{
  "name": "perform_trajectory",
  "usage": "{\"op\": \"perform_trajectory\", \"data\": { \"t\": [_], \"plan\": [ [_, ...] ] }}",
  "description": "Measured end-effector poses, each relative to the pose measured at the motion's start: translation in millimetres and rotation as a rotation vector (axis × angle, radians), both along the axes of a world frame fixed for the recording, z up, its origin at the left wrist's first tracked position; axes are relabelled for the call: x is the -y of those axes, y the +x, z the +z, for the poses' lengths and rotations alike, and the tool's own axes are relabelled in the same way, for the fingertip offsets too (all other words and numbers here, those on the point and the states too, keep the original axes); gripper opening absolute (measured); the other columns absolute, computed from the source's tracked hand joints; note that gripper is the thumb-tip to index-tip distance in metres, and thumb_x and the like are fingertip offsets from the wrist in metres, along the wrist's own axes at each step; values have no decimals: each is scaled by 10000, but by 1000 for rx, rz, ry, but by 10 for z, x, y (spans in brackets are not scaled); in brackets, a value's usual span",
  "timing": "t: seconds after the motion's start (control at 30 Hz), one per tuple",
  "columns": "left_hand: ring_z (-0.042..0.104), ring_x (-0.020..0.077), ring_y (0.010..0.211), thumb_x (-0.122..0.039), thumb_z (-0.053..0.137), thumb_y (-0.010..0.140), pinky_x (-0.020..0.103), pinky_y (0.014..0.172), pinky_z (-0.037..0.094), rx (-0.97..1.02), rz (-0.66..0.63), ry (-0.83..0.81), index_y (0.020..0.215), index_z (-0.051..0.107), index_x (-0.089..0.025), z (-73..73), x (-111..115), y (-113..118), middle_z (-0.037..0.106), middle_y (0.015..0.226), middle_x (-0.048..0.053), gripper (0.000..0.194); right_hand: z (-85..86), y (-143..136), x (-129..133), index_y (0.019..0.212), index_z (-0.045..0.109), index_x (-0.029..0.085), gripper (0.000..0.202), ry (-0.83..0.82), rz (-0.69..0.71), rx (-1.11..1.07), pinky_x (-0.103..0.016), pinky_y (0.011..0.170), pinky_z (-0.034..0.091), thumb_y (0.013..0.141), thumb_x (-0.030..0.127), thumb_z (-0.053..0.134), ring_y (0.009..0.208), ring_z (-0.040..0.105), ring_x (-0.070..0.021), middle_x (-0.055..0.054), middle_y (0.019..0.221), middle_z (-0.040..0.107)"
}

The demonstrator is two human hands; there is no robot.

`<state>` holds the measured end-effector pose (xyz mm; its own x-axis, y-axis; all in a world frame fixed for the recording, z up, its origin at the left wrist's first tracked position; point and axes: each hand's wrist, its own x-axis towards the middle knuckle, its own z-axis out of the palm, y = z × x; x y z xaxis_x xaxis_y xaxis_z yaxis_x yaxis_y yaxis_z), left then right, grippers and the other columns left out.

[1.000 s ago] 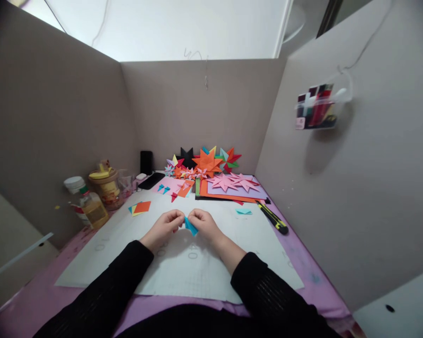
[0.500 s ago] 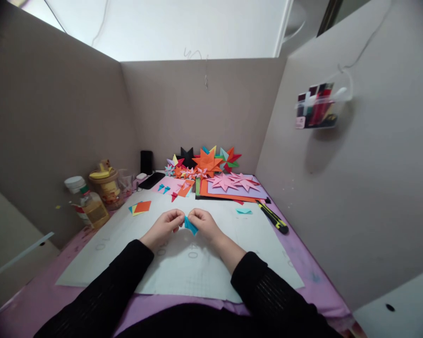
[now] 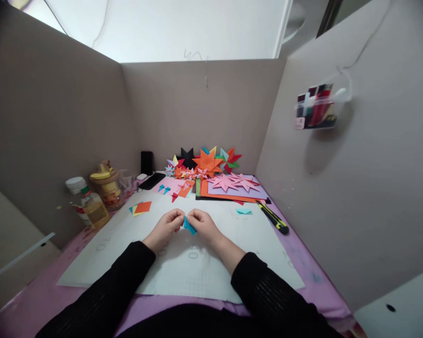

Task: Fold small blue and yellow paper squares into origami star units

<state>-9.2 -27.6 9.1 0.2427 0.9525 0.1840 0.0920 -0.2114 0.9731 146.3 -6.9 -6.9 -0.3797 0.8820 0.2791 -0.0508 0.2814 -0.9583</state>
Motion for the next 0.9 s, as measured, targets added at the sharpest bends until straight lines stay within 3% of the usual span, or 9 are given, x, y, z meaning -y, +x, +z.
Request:
{"op": "perform_trajectory", "data": {
  "t": [0.47, 0.7, 0.9],
  "plan": [
    [384, 76, 524, -339, 561, 729, 190, 488, 317, -61, -12, 23, 704, 530, -148, 26, 22, 4, 465, 616, -33, 195, -9, 17, -36, 637, 510, 169, 270, 26, -24, 34, -216, 500, 319, 744, 411, 567, 524, 395, -92, 37, 565, 435],
    [385, 74, 498, -322, 548, 739, 194, 486, 314, 17, 187, 74, 708, 525, -154, 30, -14, -25, 471, 581, -39, 173, 24, -9, 33, 874, 490, 214, 332, 5, 1, -154, -255, 623, 417, 683, 439, 643, 702, 527, -139, 0, 802, 526],
    [459, 90, 547, -343, 545, 741, 199, 507, 368, 51, 179, 71, 737, 525, -157, 34, -4, 11, 533, 650, -12, 187, 28, -28, 50, 864, 521, 205, 233, 40, -109, -99, -256, 645, 423, 705, 330, 636, 697, 513, -131, -6, 824, 534]
  ]
}}
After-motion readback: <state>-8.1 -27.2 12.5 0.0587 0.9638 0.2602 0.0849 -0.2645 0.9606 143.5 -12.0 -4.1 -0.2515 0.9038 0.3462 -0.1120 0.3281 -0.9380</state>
